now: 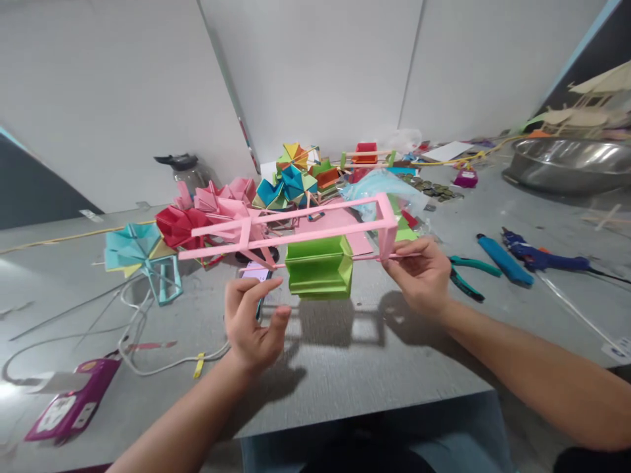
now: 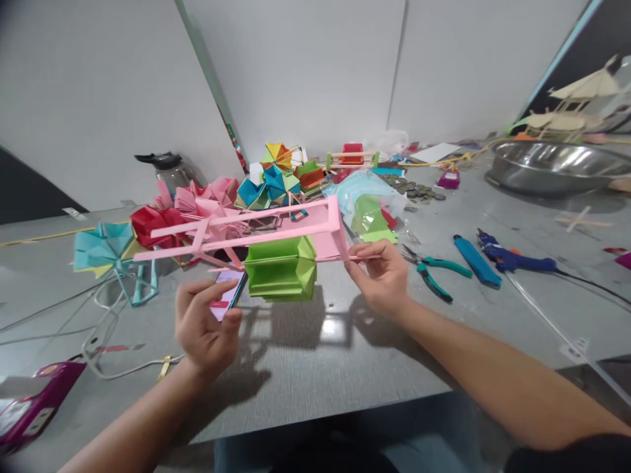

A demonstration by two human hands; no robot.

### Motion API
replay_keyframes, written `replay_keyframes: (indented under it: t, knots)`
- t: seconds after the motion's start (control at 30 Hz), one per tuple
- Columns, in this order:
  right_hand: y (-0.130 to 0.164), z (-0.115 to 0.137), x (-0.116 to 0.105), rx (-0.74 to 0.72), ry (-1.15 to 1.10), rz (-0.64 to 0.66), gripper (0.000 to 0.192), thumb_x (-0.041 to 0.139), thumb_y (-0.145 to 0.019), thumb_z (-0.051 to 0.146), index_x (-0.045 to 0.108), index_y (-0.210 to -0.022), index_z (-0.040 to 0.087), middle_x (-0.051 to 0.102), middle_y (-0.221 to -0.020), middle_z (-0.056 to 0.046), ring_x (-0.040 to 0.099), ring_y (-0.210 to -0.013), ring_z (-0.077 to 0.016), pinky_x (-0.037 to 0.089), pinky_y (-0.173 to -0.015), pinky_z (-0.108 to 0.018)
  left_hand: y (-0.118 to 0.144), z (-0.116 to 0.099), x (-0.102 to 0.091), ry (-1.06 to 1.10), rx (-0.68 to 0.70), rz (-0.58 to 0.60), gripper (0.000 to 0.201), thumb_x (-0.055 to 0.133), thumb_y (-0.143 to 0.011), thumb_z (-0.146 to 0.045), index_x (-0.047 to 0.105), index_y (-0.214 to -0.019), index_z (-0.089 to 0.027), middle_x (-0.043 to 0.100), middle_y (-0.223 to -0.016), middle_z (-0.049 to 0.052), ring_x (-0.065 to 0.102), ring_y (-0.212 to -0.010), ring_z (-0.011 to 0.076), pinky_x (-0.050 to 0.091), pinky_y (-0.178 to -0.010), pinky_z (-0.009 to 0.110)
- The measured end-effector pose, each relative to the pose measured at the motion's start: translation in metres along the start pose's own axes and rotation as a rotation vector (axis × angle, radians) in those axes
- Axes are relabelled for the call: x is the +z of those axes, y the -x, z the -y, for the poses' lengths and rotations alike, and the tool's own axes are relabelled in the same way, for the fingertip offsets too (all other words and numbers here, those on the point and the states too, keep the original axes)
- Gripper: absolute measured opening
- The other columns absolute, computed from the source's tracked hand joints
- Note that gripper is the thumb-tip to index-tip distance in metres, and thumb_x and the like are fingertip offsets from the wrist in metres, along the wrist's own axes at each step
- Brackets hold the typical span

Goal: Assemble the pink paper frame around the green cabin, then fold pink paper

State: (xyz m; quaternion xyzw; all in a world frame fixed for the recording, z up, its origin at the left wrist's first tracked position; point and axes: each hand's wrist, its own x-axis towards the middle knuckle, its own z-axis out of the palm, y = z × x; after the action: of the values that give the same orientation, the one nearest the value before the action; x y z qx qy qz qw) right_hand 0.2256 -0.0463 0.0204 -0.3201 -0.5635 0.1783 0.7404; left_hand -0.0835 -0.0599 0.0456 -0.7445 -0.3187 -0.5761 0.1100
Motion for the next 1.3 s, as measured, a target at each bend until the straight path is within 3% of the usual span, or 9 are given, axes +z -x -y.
replay_keyframes:
  t: [0.2,0.33,0.47,0.57,0.67,0.73,0.9,1.2,1.3]
  knots:
    - [0.013,0.004,0.01,-0.037,0.01,0.044,0.019,0.089,-0.088,0.021,0.072,-0.095,0.025,0.08,-0.092,-0.004,0.079,-0.085,-0.019,0.068,-0.078,-0.034,0.004,-0.002,0.003,-0.096,0.004,0.185,0.016,0.072,-0.102,-0.036,0.082,-0.101,-0.024,0.063,-0.088,0.004,0.061,-0.084,0.0244,0.043,-0.081,0.044]
    - [0.014,0.001,0.013,-0.019,0.037,0.002,0.021,0.09,-0.086,0.022,0.071,-0.093,0.026,0.08,-0.091,-0.004,0.079,-0.084,-0.0197,0.068,-0.074,-0.035,-0.001,-0.008,0.001,-0.032,0.019,0.155,0.009,0.072,-0.101,-0.023,0.08,-0.097,-0.026,0.058,-0.078,0.0,0.057,-0.073,0.0197,0.042,-0.077,0.041]
    - [0.01,-0.003,0.01,0.002,0.06,-0.038,0.023,0.091,-0.087,0.024,0.069,-0.094,0.026,0.08,-0.094,-0.004,0.079,-0.086,-0.0195,0.068,-0.074,-0.034,-0.005,-0.009,-0.008,0.15,0.191,0.154,0.009,0.066,-0.106,-0.024,0.074,-0.103,-0.026,0.063,-0.073,-0.003,0.058,-0.061,0.0161,0.045,-0.07,0.039]
    - [0.006,-0.007,0.007,0.023,0.079,-0.059,0.025,0.092,-0.087,0.028,0.068,-0.094,0.026,0.081,-0.094,-0.004,0.08,-0.086,-0.0206,0.069,-0.075,-0.037,-0.003,-0.006,-0.011,0.277,0.351,0.328,0.007,0.065,-0.105,-0.024,0.07,-0.109,-0.028,0.069,-0.071,-0.005,0.063,-0.056,0.0152,0.048,-0.065,0.037]
    - [0.004,-0.01,0.005,0.024,0.083,-0.077,0.026,0.092,-0.086,0.028,0.068,-0.094,0.026,0.08,-0.093,-0.003,0.079,-0.083,-0.0201,0.068,-0.072,-0.036,0.003,-0.005,-0.007,0.32,0.483,0.499,0.025,0.062,-0.099,-0.017,0.068,-0.121,-0.028,0.074,-0.073,-0.004,0.065,-0.055,0.0166,0.049,-0.064,0.037]
    - [0.003,-0.009,0.005,0.011,0.08,-0.078,0.026,0.092,-0.085,0.026,0.067,-0.094,0.026,0.081,-0.093,-0.003,0.079,-0.082,-0.0191,0.067,-0.071,-0.035,0.005,-0.007,-0.001,0.3,0.443,0.516,0.045,0.056,-0.096,-0.008,0.063,-0.136,-0.026,0.076,-0.077,-0.002,0.065,-0.057,0.0174,0.049,-0.063,0.037]
    - [0.006,-0.005,0.007,-0.023,0.066,-0.055,0.024,0.09,-0.086,0.022,0.067,-0.095,0.026,0.081,-0.094,-0.003,0.079,-0.085,-0.0195,0.067,-0.074,-0.035,0.008,-0.009,0.01,0.165,0.089,0.499,0.069,0.058,-0.101,-0.013,0.036,-0.165,-0.02,0.078,-0.084,0.0,0.069,-0.063,0.018,0.055,-0.071,0.038]
    - [0.004,-0.003,0.009,0.057,0.002,-0.065,0.031,0.094,-0.085,0.036,0.065,-0.088,0.026,0.081,-0.091,-0.002,0.076,-0.077,-0.018,0.064,-0.067,-0.033,0.011,0.004,0.014,0.091,0.146,0.6,0.043,0.06,-0.101,-0.017,0.06,-0.143,-0.02,0.081,-0.086,0.003,0.074,-0.066,0.0206,0.056,-0.072,0.04]
    - [0.003,-0.004,0.009,0.113,-0.051,-0.048,0.034,0.095,-0.084,0.038,0.064,-0.088,0.027,0.079,-0.088,0.0,0.073,-0.071,-0.016,0.062,-0.064,-0.031,0.011,0.007,0.015,0.03,0.163,0.621,0.025,0.058,-0.101,-0.02,0.066,-0.125,-0.02,0.079,-0.081,0.004,0.075,-0.069,0.0239,0.055,-0.07,0.041]
